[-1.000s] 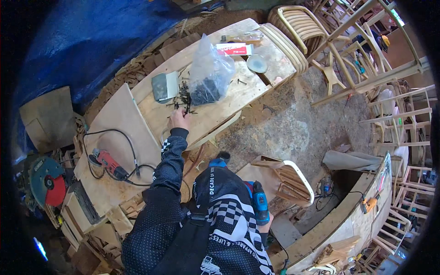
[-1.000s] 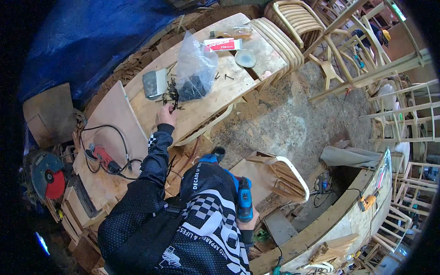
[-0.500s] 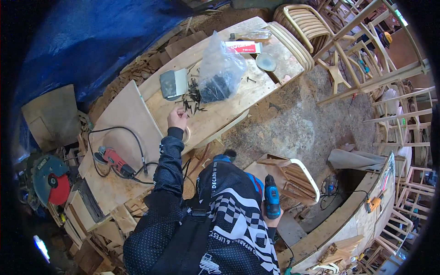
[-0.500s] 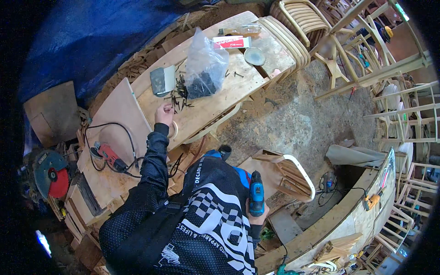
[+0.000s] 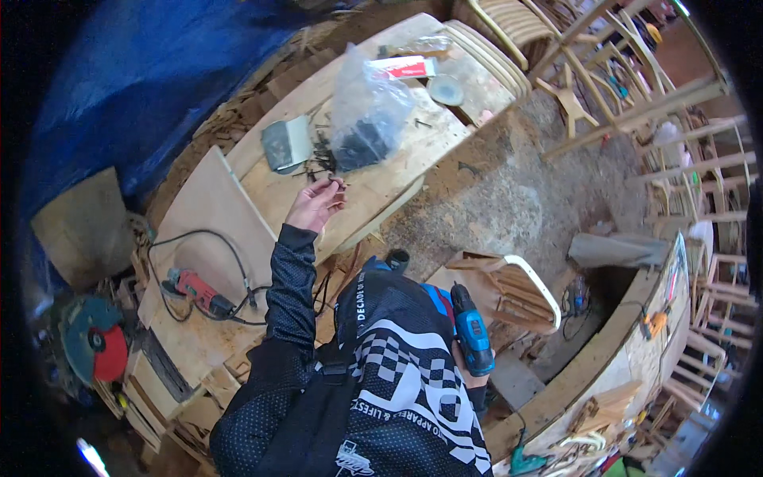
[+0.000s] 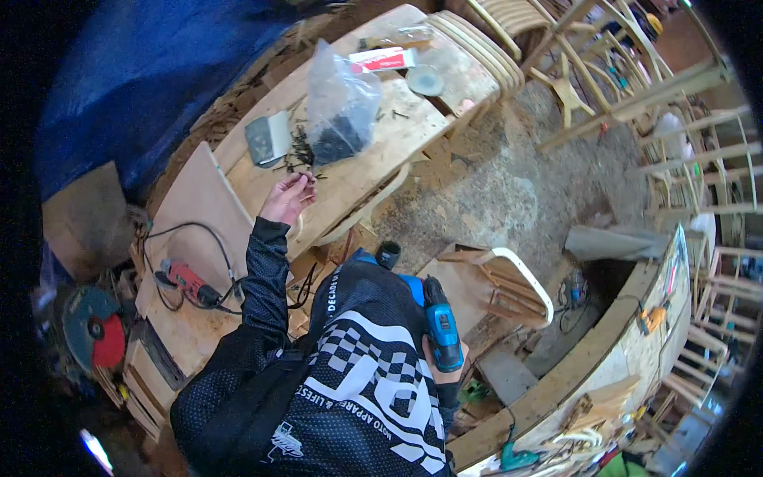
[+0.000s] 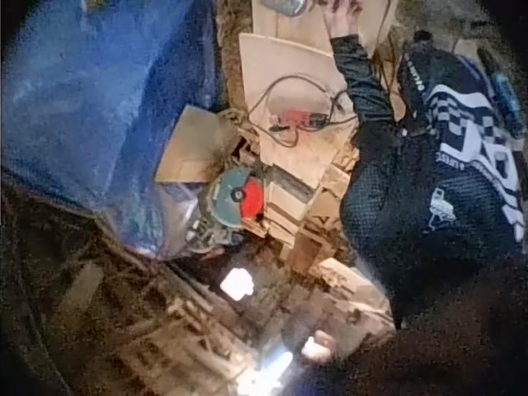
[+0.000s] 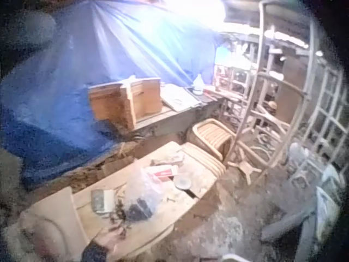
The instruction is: The person assembles a wooden chair backrest by drilling into the wooden frame with a power drill, picking up screws from a workbench, and driving the screws into the frame using the power drill.
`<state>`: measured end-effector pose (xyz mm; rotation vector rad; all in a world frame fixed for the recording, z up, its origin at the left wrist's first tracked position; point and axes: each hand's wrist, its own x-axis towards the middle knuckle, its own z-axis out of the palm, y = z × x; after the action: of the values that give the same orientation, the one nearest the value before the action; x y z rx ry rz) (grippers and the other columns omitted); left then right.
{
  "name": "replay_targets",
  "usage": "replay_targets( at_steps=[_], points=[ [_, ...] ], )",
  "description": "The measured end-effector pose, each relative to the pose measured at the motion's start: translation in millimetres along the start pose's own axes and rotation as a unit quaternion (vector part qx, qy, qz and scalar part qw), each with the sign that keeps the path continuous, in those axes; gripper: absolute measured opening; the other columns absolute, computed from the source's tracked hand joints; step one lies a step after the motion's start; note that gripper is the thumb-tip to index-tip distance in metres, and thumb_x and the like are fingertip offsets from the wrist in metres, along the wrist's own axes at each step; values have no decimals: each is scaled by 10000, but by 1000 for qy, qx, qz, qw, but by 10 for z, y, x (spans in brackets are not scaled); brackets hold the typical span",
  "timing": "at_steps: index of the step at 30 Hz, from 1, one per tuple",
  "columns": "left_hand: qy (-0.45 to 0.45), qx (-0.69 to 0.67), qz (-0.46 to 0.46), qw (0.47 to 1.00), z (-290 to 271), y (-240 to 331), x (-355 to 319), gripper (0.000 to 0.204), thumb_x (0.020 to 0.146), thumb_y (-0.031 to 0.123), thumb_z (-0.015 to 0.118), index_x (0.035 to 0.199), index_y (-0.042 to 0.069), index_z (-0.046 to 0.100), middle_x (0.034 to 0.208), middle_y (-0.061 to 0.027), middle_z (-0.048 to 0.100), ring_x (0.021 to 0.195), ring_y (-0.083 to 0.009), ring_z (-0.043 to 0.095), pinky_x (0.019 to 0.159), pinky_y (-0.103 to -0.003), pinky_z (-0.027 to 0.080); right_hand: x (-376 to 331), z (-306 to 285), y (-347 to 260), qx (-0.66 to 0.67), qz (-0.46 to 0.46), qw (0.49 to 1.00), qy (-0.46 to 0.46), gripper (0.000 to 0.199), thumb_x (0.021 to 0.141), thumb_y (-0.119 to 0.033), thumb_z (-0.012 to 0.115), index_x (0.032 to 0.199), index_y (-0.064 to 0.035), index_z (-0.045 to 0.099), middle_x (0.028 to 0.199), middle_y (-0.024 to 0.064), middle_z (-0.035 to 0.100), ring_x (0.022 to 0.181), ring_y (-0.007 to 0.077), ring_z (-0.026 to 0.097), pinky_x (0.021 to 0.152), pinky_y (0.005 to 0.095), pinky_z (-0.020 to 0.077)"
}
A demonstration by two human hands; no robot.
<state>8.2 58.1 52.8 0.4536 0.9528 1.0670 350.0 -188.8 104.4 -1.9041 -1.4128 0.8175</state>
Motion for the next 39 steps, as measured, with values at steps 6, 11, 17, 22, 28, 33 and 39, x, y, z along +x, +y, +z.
replay_targets(
  at_steps=[6,11,17,22,28,33,39],
  points=[
    [-147,-14,-29,989,605,-468,225,114,868,118,574,904,12,593,873,-94,621,765,-168,590,695,-283,478,-94,-27,-240,107,99,985,94,249,706,-177,742,872,-47,610,782,99,621,721,234,596,702,334,448],
    [-153,220,-89,959,909,-989,211,138,856,129,593,884,-7,594,763,-58,614,689,-130,587,641,-259,475,-193,-84,-290,179,199,956,122,148,734,-127,703,815,-24,633,714,76,642,604,167,608,584,294,467],
    [-152,238,-226,933,1000,-1917,356,143,889,145,542,918,9,574,769,-42,592,619,-109,578,548,-219,468,-498,112,124,120,323,922,177,191,719,-124,705,853,-12,628,726,77,642,647,152,613,623,297,477],
    [-217,229,-149,937,1167,-2937,1015,206,949,207,414,852,40,485,800,-46,585,690,-107,561,622,-239,457,-294,579,787,210,386,861,255,239,715,-138,709,900,-21,613,761,86,643,655,166,615,614,303,478],
    [-329,135,-143,924,1734,-4379,2133,110,913,115,491,953,29,546,885,-71,599,804,-150,569,716,-289,460,315,917,1995,58,326,924,189,175,722,-120,688,766,-38,541,673,68,581,604,168,578,568,287,458],
    [-418,-26,-288,861,1862,-4793,2394,97,876,60,538,963,31,571,887,-77,597,821,-176,584,731,-293,484,-542,2239,3328,23,316,867,384,205,685,-126,722,762,-44,551,655,40,564,574,193,563,587,320,468],
    [-573,-39,-225,787,1929,-5179,2862,133,901,121,499,969,30,569,990,-125,583,916,-258,571,861,-424,446,24,2175,3703,-170,333,874,311,257,660,-185,746,798,-82,555,631,41,550,517,228,523,520,342,446]
  ],
)
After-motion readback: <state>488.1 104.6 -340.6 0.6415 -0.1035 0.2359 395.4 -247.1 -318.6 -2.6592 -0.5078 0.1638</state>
